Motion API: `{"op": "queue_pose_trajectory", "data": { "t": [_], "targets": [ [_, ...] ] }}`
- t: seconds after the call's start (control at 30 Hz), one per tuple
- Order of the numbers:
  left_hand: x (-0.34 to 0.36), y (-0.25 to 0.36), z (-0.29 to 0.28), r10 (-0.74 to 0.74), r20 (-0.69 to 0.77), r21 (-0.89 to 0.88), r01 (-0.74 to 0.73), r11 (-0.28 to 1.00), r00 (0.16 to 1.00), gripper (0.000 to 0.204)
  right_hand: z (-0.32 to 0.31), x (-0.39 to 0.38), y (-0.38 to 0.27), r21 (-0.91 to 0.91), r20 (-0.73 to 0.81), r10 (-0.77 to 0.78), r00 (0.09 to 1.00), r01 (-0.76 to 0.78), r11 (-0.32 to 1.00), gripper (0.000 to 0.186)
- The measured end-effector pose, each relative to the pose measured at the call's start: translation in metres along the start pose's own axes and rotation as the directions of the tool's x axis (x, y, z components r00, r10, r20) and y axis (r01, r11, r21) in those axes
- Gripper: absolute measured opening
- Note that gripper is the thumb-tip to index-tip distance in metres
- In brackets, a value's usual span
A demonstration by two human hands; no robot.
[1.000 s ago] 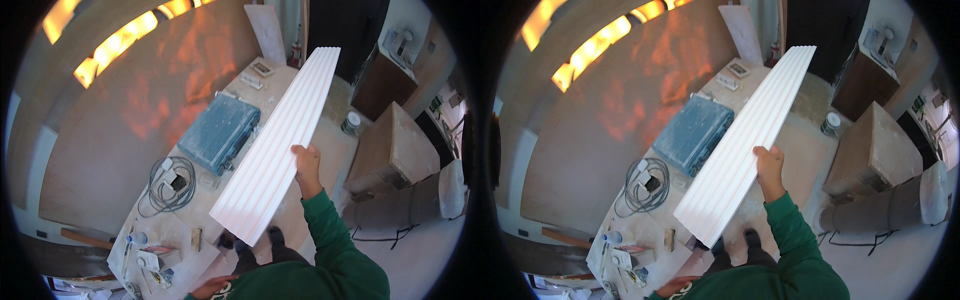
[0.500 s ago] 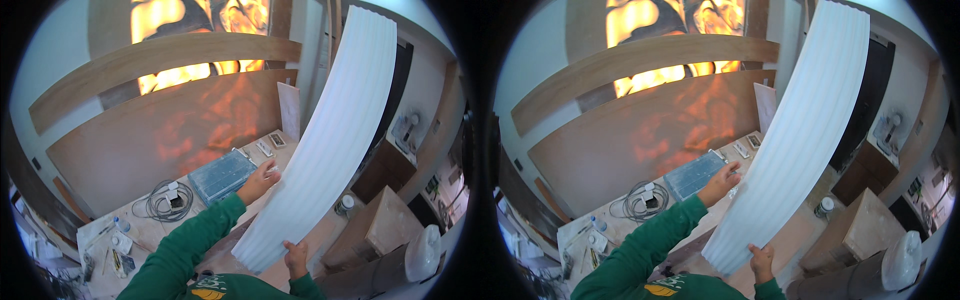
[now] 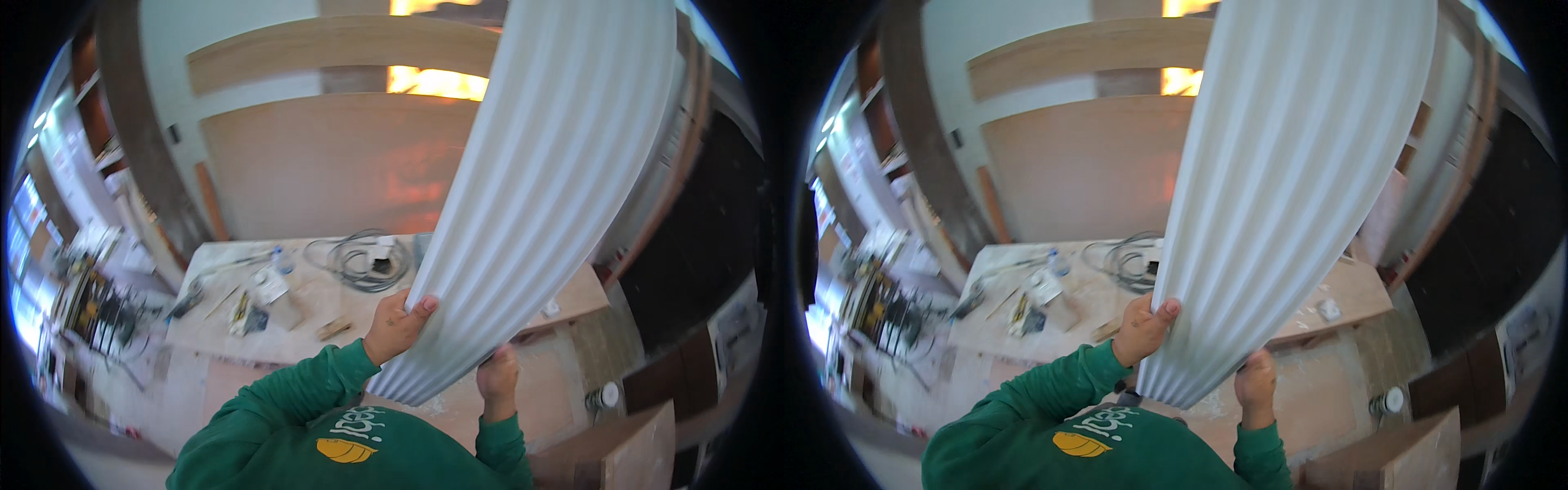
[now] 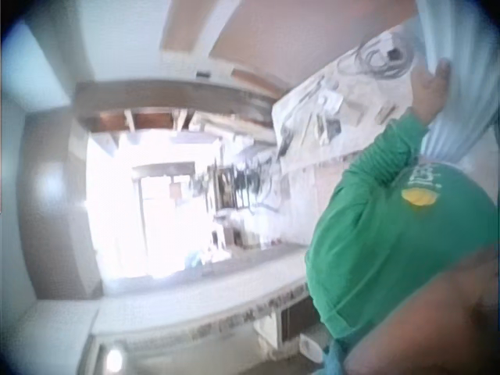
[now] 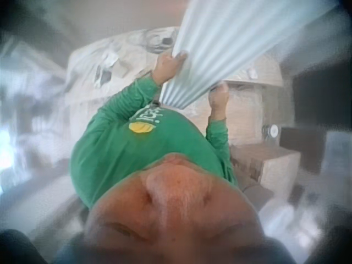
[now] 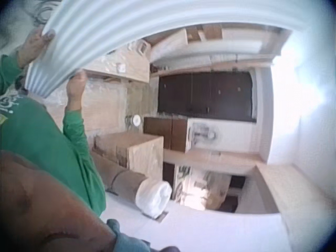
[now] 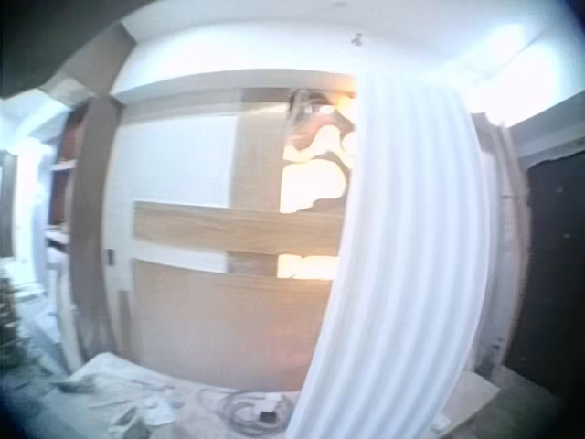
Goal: The person picks up a long white decorative molding, places it on a workbench, and uses a sanding block to smooth its edges. After sanding, the person carries the molding to a cabinet and fits it into a vertical slot to check the alignment.
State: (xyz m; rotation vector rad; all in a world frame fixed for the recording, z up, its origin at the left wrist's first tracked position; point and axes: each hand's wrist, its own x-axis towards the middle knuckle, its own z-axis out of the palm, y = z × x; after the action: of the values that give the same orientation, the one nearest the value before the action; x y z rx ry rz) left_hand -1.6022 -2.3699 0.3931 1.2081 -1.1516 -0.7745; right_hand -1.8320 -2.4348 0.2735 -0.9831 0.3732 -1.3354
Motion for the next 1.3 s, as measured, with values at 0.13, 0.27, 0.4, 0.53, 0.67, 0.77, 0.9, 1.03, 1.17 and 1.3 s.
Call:
{"op": "queue_pose_trajectory", "data": {
  "t": [0.13, 0.27, 0.4, 0.53, 0.67, 0.77, 0.9, 1.03, 1.17, 1.3],
  "targets": [
    [-0.047, -0.007, -0.064, 0.013, -0.207, 0.166, 0.022, 0.986, 0.978, 0.054, 0.094, 0.041, -0.011, 0.021, 0.186, 0.045, 0.982, -0.049, 0.999, 0.067],
    [-0.103, -0.006, -0.123, -0.02, -0.392, 0.253, 0.129, 0.959, 0.92, 0.048, 0.178, 0.05, 0.023, 0.055, 0.232, 0.093, 0.968, -0.108, 0.993, 0.06],
    [-0.165, -0.024, -0.203, 0.104, -0.596, 0.343, 0.135, 0.93, 0.796, 0.046, 0.248, 0.033, 0.083, -0.105, 0.357, 0.182, 0.916, -0.155, 0.982, 0.048],
    [-0.245, -0.045, -0.289, 0.158, -0.735, 0.394, 0.225, 0.891, 0.659, 0.05, 0.362, 0.012, 0.117, -0.221, 0.51, 0.201, 0.836, -0.098, 0.97, 0.038],
    [-0.315, -0.034, -0.361, 0.14, -0.82, 0.357, 0.305, 0.883, 0.555, 0.052, 0.495, -0.01, 0.132, -0.124, 0.538, 0.18, 0.823, -0.133, 0.983, 0.039],
    [-0.366, -0.023, -0.409, 0.253, -0.836, 0.454, 0.356, 0.817, 0.486, 0.049, 0.596, -0.025, 0.136, 0.059, 0.58, 0.167, 0.797, -0.245, 0.968, 0.039],
    [-0.443, -0.02, -0.459, 0.274, -0.874, 0.436, 0.399, 0.807, 0.402, 0.053, 0.716, -0.03, 0.134, 0.221, 0.692, 0.029, 0.722, -0.249, 0.943, 0.04],
    [-0.494, -0.038, -0.489, 0.292, -0.904, 0.405, 0.41, 0.817, 0.311, 0.06, 0.812, -0.01, 0.14, 0.305, 0.737, -0.022, 0.675, -0.304, 0.903, 0.038],
    [-0.524, -0.05, -0.506, 0.289, -0.927, 0.37, 0.471, 0.801, 0.238, 0.063, 0.887, 0.017, 0.176, 0.326, 0.777, 0.008, 0.63, -0.413, 0.85, 0.034],
    [-0.542, -0.055, -0.521, 0.264, -0.956, 0.29, 0.547, 0.786, 0.128, 0.062, 0.947, -0.004, 0.219, 0.309, 0.804, 0.06, 0.592, -0.501, 0.809, 0.029]
  ]
}}
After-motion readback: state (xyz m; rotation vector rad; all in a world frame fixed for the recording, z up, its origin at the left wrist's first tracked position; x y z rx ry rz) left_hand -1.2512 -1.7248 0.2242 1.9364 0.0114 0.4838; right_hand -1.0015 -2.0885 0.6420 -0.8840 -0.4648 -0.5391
